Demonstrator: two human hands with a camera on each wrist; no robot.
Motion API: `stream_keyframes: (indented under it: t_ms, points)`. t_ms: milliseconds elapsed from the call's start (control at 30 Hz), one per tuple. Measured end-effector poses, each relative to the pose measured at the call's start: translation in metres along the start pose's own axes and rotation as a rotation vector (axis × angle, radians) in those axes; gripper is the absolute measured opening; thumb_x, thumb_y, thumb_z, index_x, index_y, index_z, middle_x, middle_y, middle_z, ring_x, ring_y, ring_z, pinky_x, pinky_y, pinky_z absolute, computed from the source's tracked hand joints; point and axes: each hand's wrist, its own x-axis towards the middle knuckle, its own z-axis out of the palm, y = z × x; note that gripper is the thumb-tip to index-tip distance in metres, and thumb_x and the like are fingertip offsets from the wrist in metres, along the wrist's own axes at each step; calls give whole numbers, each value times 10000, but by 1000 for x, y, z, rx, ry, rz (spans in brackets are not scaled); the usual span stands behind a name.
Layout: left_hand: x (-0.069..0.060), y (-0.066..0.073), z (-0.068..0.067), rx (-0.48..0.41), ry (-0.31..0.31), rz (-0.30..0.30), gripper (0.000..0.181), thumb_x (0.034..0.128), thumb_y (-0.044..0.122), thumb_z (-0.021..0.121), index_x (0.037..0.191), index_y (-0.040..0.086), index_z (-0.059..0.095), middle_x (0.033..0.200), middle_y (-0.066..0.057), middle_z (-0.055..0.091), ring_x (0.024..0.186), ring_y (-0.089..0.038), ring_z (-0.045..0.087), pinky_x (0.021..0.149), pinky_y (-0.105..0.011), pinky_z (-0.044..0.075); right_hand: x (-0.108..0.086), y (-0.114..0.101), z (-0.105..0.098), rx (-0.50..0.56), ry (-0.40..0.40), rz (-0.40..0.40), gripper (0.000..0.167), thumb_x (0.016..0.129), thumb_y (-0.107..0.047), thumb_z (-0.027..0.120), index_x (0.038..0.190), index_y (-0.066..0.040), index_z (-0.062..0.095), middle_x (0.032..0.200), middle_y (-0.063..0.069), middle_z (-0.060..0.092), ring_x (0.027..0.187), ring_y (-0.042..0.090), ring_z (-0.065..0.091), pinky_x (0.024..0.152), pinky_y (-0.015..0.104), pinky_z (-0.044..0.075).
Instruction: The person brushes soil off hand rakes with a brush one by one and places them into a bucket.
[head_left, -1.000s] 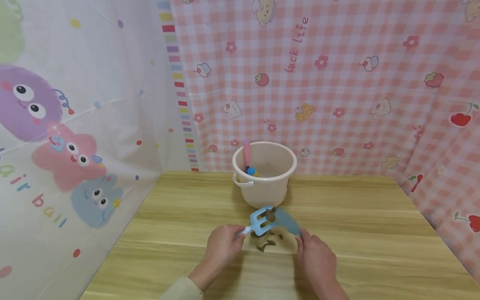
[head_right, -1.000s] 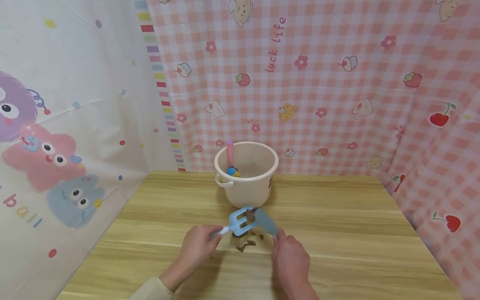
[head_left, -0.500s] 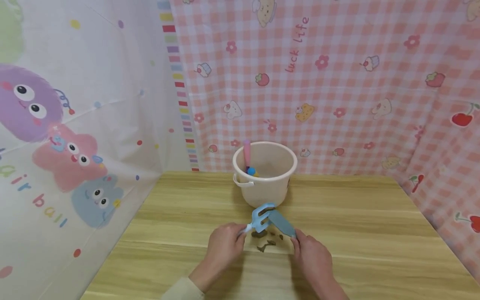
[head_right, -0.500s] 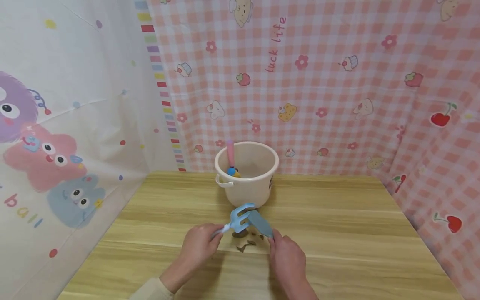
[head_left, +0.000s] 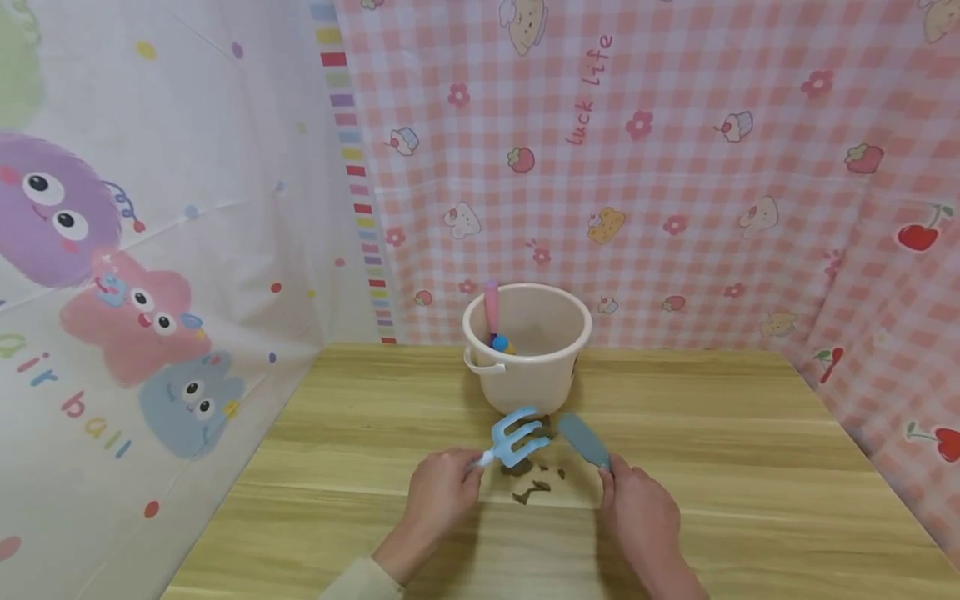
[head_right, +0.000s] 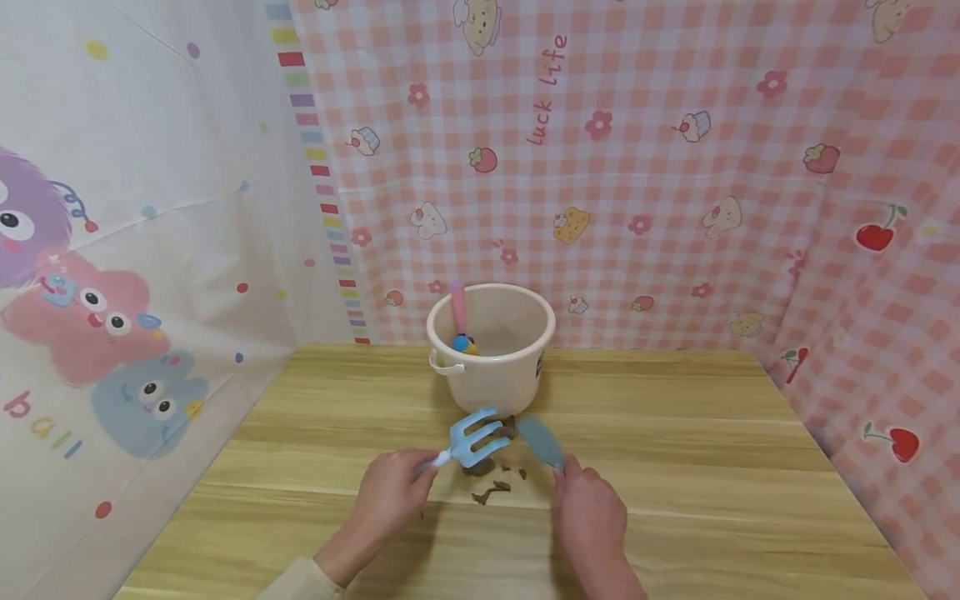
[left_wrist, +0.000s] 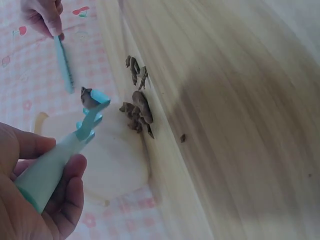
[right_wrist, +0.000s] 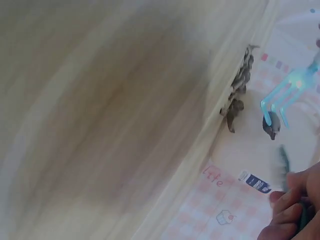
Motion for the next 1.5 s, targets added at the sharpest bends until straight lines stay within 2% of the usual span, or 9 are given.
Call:
stream_keyframes:
  t_ms: [133, 267, 367, 467, 733, 867, 1133, 1333, 1500]
  points:
    - [1, -3, 1, -131, -43, -91, 153, 833, 58, 734, 978, 37, 777, 845, -58, 744, 716, -144, 676, 617, -297, 544, 0, -5, 1, 35, 60, -103, 213, 920, -150, 694, 1083, -13, 705, 675, 85, 619, 549, 274, 603, 448, 428, 459]
    - [3, -3, 1, -394, -127, -236, 165, 865, 47, 698, 1008, -13, 754, 799, -72, 717, 598, -100, 620, 483, -252, 504, -4, -13, 5, 71, 20, -220, 186, 901, -157, 722, 1065, -68, 724, 648, -8, 581, 538, 178, 563, 451, 354, 445]
    - [3, -3, -2, -516, -154, -306, 191, 877, 43, 679, 1036, -44, 737, 815, -102, 715, 546, -122, 622, 430, -252, 487, -7, -12, 7, 57, 1, -219, 163, 891, -154, 730, 1043, -94, 719, 633, -22, 561, 534, 175, 560, 440, 348, 434]
    - [2, -4, -5, -531, -150, -322, 202, 874, 42, 680, 1044, -54, 733, 856, -109, 723, 575, -129, 640, 463, -250, 499, -7, -5, 8, 24, 19, -188, 173, 884, -147, 736, 1043, -81, 718, 631, 7, 563, 513, 201, 548, 420, 363, 423]
    - [5, -5, -9, -505, -150, -276, 197, 878, 59, 681, 1041, -31, 744, 852, -89, 727, 578, -110, 629, 466, -248, 480, -3, 7, 0, 22, 90, -115, 209, 908, -167, 709, 1084, -55, 715, 646, 54, 596, 496, 229, 543, 392, 368, 397]
    - [7, -7, -15, -456, -137, -263, 194, 872, 63, 684, 1034, -21, 750, 794, -56, 711, 573, -93, 604, 485, -245, 482, 3, 15, -11, 57, 165, -48, 198, 918, -137, 688, 1075, -17, 700, 709, 129, 653, 550, 323, 613, 407, 446, 421]
    - [20, 6, -46, -388, -150, -215, 243, 857, 99, 676, 1079, 43, 758, 836, -28, 705, 540, -84, 480, 447, -225, 392, 7, 27, -26, 162, 157, 96, 283, 973, -160, 624, 1170, 35, 681, 838, 147, 711, 584, 231, 579, 488, 436, 450]
    - [48, 14, -83, -378, 12, -129, 309, 807, 40, 632, 1086, 58, 764, 801, -45, 707, 494, -76, 470, 431, -224, 384, 5, 28, -28, 205, 136, 161, 330, 999, -198, 589, 1226, 30, 658, 792, 122, 684, 558, 203, 509, 480, 384, 420]
    - [83, 1, -101, -239, 161, 80, 286, 849, 11, 644, 1120, -5, 735, 808, -102, 697, 500, -118, 467, 447, -259, 406, 1, 25, -28, 252, 64, 199, 392, 1025, -239, 549, 1294, 38, 613, 693, 84, 613, 499, 152, 443, 434, 300, 367]
